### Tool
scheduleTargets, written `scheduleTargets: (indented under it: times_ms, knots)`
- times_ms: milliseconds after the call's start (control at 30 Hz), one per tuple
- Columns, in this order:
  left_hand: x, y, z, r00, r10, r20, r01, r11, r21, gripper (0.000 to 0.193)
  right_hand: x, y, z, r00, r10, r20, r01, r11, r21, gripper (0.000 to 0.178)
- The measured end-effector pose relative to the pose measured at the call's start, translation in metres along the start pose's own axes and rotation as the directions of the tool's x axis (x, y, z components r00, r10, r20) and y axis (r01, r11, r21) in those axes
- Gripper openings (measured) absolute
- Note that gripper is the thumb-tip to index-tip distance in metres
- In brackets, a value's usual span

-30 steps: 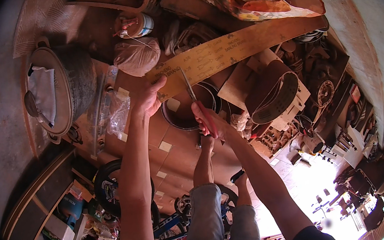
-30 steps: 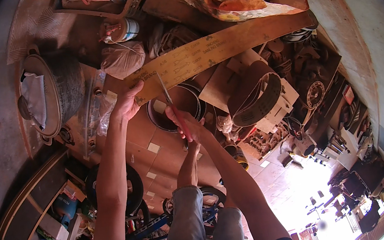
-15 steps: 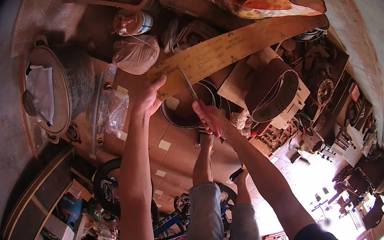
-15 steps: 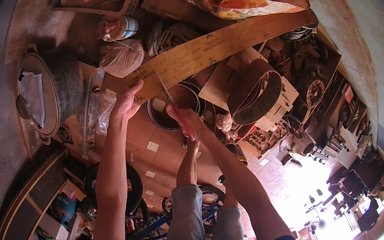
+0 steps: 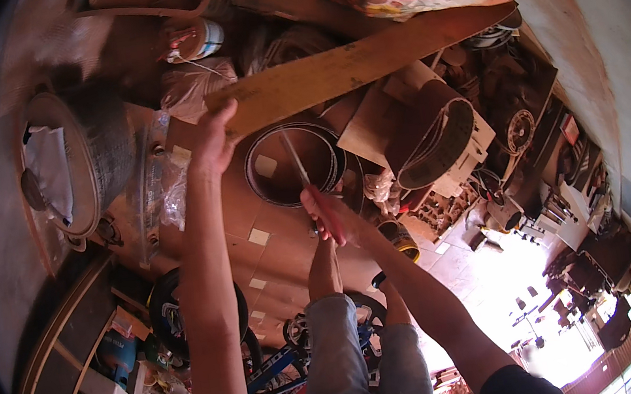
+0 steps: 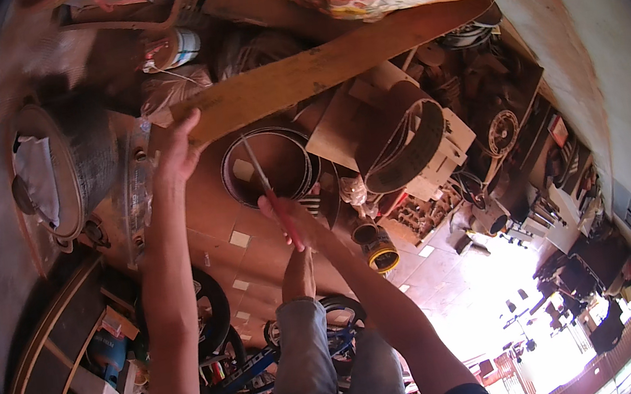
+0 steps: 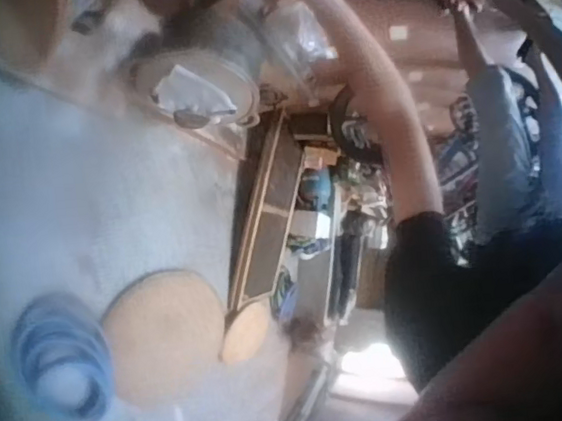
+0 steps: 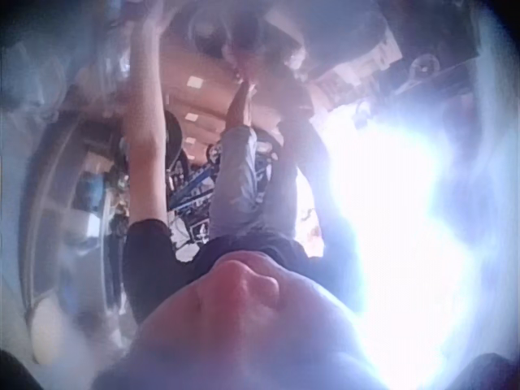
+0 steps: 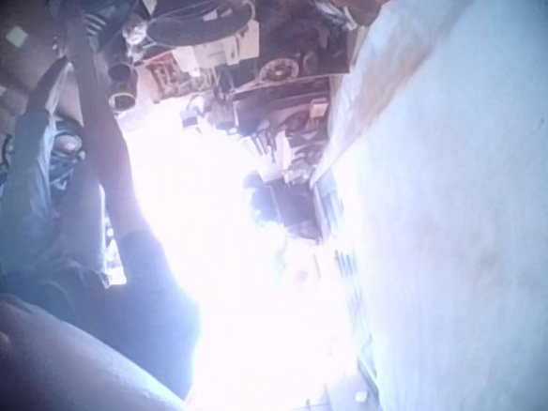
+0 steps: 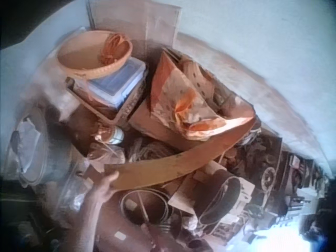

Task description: The person sits on the floor and uses a hand saw to cut a long wooden plank into smaller pieces. After finishing the cuts, the person stands, walks to a workbench, picks up a pair of scissors, and cuts a piece of cardboard.

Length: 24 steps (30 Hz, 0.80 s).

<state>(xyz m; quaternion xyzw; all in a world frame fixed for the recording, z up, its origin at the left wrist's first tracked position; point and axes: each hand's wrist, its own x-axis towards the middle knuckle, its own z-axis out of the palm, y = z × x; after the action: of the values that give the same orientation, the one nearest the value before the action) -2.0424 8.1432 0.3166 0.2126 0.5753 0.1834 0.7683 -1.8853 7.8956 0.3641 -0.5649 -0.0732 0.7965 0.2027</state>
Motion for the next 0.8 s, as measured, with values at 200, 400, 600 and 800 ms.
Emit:
scheduleTargets:
  times_ms: [200, 400, 600, 800]
  knots:
    - [0.009, 0.027, 0.019, 1.000, 0.017, 0.003, -0.017, 1.000, 0.025, 0.048, -0.010, 0.059, 0.004, 1.000, -0.023, -0.020, 0.025, 0.996, 0.083, 0.077]
    - [-0.012, -0.071, 0.008, 0.973, 0.108, -0.203, -0.121, 0.991, -0.052, 0.073, -0.032, 0.110, -0.017, 0.992, -0.052, -0.113, 0.046, 0.997, -0.062, 0.080]
    - [-0.026, -0.319, 0.017, 0.983, -0.169, -0.069, 0.157, 0.587, 0.794, 0.037, -0.103, 0.153, -0.052, 0.977, 0.116, -0.179, -0.082, 0.979, 0.186, 0.066]
    - [-0.037, -0.484, 0.089, 0.931, -0.322, -0.170, 0.165, -0.045, 0.985, 0.058, -0.132, 0.230, -0.096, 0.979, 0.109, -0.173, -0.057, 0.957, 0.284, 0.046]
